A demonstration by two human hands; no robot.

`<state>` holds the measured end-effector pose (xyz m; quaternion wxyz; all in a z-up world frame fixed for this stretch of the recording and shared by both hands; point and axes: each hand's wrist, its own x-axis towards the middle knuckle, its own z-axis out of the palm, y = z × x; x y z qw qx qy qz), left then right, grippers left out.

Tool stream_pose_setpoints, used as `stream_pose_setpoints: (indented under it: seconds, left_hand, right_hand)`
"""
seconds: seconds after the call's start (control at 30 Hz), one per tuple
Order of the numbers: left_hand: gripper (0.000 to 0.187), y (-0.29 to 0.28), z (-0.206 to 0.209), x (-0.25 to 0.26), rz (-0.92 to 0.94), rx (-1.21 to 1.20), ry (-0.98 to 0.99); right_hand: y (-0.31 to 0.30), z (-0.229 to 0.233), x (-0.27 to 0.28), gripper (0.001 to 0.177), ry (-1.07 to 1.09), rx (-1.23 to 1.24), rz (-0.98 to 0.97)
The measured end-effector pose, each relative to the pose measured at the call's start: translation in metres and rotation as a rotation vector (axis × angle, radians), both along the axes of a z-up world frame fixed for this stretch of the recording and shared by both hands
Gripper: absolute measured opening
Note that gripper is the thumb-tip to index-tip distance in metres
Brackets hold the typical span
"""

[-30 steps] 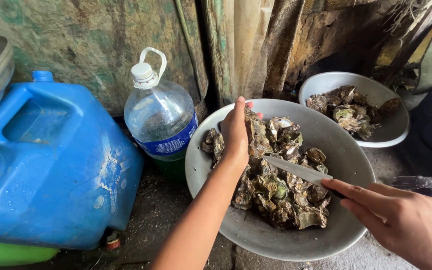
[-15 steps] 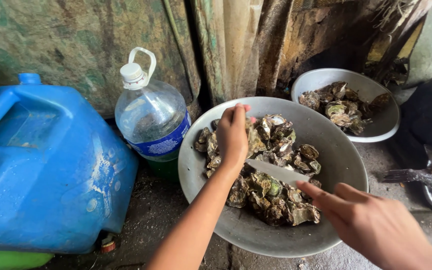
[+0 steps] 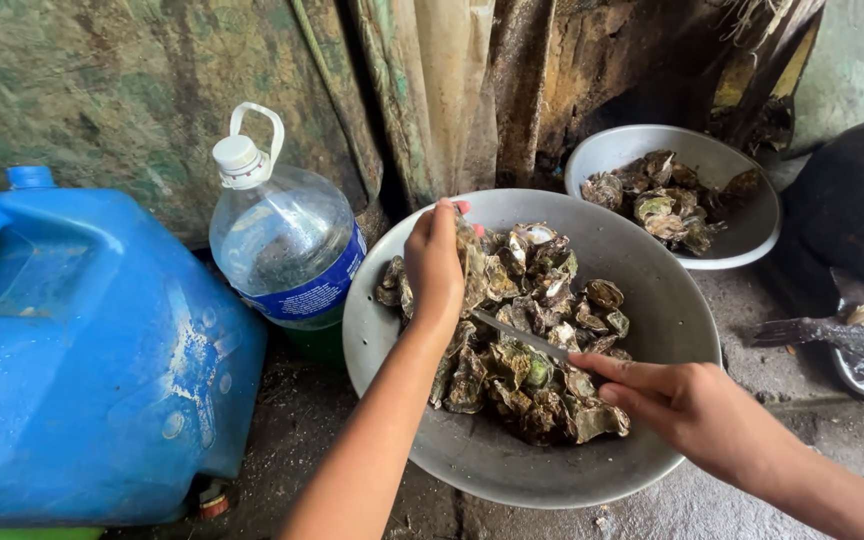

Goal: Shucking and prying open a bowl of raw oysters using a knife.

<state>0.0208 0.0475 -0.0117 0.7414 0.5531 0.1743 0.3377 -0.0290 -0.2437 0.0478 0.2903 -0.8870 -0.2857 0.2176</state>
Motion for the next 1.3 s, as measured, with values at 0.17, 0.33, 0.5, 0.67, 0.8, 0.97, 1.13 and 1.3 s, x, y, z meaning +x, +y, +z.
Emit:
stream_pose_setpoints:
  seconds: [0.17, 0.33, 0.5, 0.67, 0.8, 0.97, 1.13, 1.3]
  left_hand:
    - [0.038, 0.007, 0.014, 0.0, -0.038, -0.002, -0.085]
    - [0.04, 0.003, 0.014, -0.004, -0.005, 0.035, -0.034]
    - [0.041, -0.004, 0.027, -0.012, 0.037, 0.082, 0.036]
    - [0.038, -0.014, 0.025, -0.019, 0.047, 0.105, 0.095]
    - [0.037, -0.017, 0.017, -0.022, 0.105, 0.167, 0.068]
    - [0.037, -0.02, 0.021, -0.025, 0.156, 0.201, 0.076]
    - [0.039, -0.011, 0.021, -0.024, 0.121, 0.038, 0.15]
    - [0.042, -0.006, 0.011, -0.02, 0.238, 0.198, 0.165]
  right_hand:
    - [0.004, 0.041, -0.009, 0.049, -0.308, -0.296, 0.029]
    - [0.002, 0.042, -0.017, 0.049, -0.441, -0.222, 0.07]
    - [0.004, 0.039, -0.019, 0.051, -0.488, -0.31, 0.074]
    - [0.012, 0.037, -0.03, 0.057, -0.428, -0.46, 0.088]
    - [0.018, 0.036, -0.038, 0.062, -0.428, -0.535, 0.107]
    - [0.001, -0.007, -0.013, 0.048, -0.405, -0.121, 0.154]
    - [0.01, -0.001, -0.017, 0.058, -0.638, -0.318, 0.214]
    - [0.014, -0.008, -0.007, 0.047, -0.058, -0.23, 0.0]
